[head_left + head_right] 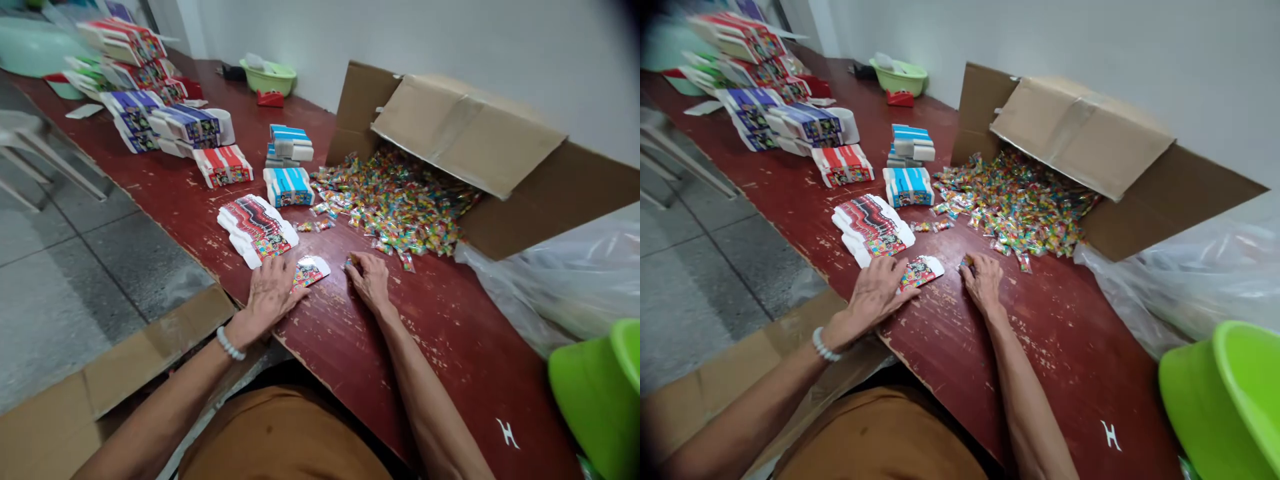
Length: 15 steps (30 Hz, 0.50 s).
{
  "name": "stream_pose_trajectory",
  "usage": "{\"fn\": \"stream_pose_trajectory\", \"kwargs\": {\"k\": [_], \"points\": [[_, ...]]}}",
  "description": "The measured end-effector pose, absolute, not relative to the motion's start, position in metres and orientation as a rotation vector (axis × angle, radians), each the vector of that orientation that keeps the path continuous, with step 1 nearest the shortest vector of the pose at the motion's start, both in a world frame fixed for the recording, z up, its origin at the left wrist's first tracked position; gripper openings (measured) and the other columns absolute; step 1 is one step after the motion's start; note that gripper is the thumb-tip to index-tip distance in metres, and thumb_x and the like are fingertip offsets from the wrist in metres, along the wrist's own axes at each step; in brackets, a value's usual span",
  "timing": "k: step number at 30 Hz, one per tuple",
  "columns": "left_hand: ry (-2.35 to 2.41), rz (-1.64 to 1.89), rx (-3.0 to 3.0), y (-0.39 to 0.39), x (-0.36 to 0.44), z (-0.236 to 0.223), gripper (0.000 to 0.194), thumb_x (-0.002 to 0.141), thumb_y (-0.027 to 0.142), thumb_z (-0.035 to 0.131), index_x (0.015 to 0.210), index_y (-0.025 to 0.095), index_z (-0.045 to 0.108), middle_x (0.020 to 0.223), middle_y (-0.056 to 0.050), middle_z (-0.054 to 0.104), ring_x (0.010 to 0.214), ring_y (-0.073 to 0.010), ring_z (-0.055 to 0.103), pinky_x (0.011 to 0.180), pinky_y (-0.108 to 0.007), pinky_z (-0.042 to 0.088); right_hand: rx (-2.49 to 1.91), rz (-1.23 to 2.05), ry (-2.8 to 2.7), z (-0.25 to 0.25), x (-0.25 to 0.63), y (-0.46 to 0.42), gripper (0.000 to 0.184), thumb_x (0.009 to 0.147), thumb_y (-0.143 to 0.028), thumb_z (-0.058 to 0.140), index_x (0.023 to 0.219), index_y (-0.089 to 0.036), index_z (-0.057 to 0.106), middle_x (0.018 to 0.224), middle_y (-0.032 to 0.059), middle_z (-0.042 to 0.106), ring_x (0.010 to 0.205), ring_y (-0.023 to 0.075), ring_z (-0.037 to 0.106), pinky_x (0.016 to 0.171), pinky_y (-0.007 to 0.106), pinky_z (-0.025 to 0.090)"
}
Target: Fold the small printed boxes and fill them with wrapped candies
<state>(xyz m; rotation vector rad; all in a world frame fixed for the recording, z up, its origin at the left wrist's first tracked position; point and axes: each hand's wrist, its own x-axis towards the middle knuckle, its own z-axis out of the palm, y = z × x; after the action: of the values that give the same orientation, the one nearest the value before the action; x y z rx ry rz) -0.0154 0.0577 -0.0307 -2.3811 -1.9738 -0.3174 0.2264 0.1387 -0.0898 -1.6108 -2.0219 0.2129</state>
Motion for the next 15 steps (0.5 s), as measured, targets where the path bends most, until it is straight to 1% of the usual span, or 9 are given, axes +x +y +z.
{"fn": "stream_pose_trajectory", "kwargs": {"k": [2,4,7,9,11,13,15], "points": [[-2.0,-0.192,-2.404,0.069,-0.011,-0.03,0.056,0.088,0.058,0.057,0.122,0.014,0.062,0.112,-0.019,0.06,0.105,-0.0352,0.051,0.081,-0.043,0.045,-1.565,0.227,-1.993,-0.091,0.235,0.13,0.035,0.091,-0.041,0.056,0.116,-0.02,0.067,0.119,0.0124,0.068,0.112,0.0286,0.054,0.097,0.044,0.039],[-2.027,-0.213,-2.392,0.071,-0.012,-0.031,0.052,0.088,0.057,0.058,0.121,0.017,0.062,0.114,-0.017,0.058,0.107,-0.0339,0.05,0.083,-0.042,0.044,-1.535,0.215,-1.941,-0.092,0.243,0.12,0.039,0.091,-0.045,0.055,0.118,-0.019,0.066,0.124,0.0144,0.064,0.115,0.0287,0.054,0.098,0.044,0.039],[-2.103,-0.355,-2.286,0.063,-0.013,-0.034,0.053,0.087,0.052,0.06,0.128,0.02,0.059,0.12,-0.016,0.056,0.11,-0.0332,0.05,0.084,-0.041,0.044,-1.527,0.215,-1.809,-0.086,0.239,0.103,0.048,0.09,-0.051,0.053,0.123,-0.018,0.062,0.132,0.0174,0.058,0.123,0.0301,0.05,0.102,0.047,0.037],[-2.132,-0.46,-2.2,0.058,-0.011,-0.036,0.057,0.085,0.051,0.061,0.134,0.022,0.056,0.126,-0.016,0.053,0.111,-0.0338,0.051,0.085,-0.042,0.044,-1.504,0.286,-1.72,-0.077,0.225,0.091,0.048,0.089,-0.053,0.052,0.122,-0.018,0.063,0.129,0.0169,0.058,0.123,0.03,0.05,0.103,0.049,0.036],[-2.126,-0.554,-2.139,0.053,-0.007,-0.036,0.061,0.083,0.051,0.063,0.138,0.025,0.054,0.134,-0.017,0.05,0.114,-0.0358,0.051,0.088,-0.045,0.044,-1.464,0.479,-1.622,-0.066,0.206,0.08,0.049,0.088,-0.054,0.054,0.122,-0.019,0.062,0.124,0.015,0.061,0.117,0.0287,0.053,0.101,0.047,0.039],[-2.104,-0.63,-2.108,0.049,-0.003,-0.034,0.062,0.082,0.05,0.064,0.138,0.026,0.055,0.14,-0.018,0.047,0.118,-0.0379,0.049,0.09,-0.047,0.043,-1.382,0.792,-1.481,-0.055,0.187,0.075,0.051,0.087,-0.055,0.056,0.123,-0.019,0.061,0.12,0.0131,0.064,0.109,0.0265,0.058,0.094,0.044,0.045],[-2.091,-0.703,-2.117,0.044,-0.001,-0.03,0.061,0.08,0.047,0.066,0.136,0.025,0.056,0.139,-0.019,0.049,0.12,-0.0389,0.049,0.092,-0.048,0.042,-1.26,1.074,-1.286,-0.047,0.173,0.075,0.051,0.083,-0.055,0.061,0.117,-0.018,0.062,0.112,0.0108,0.067,0.098,0.0235,0.062,0.086,0.039,0.05]]}}
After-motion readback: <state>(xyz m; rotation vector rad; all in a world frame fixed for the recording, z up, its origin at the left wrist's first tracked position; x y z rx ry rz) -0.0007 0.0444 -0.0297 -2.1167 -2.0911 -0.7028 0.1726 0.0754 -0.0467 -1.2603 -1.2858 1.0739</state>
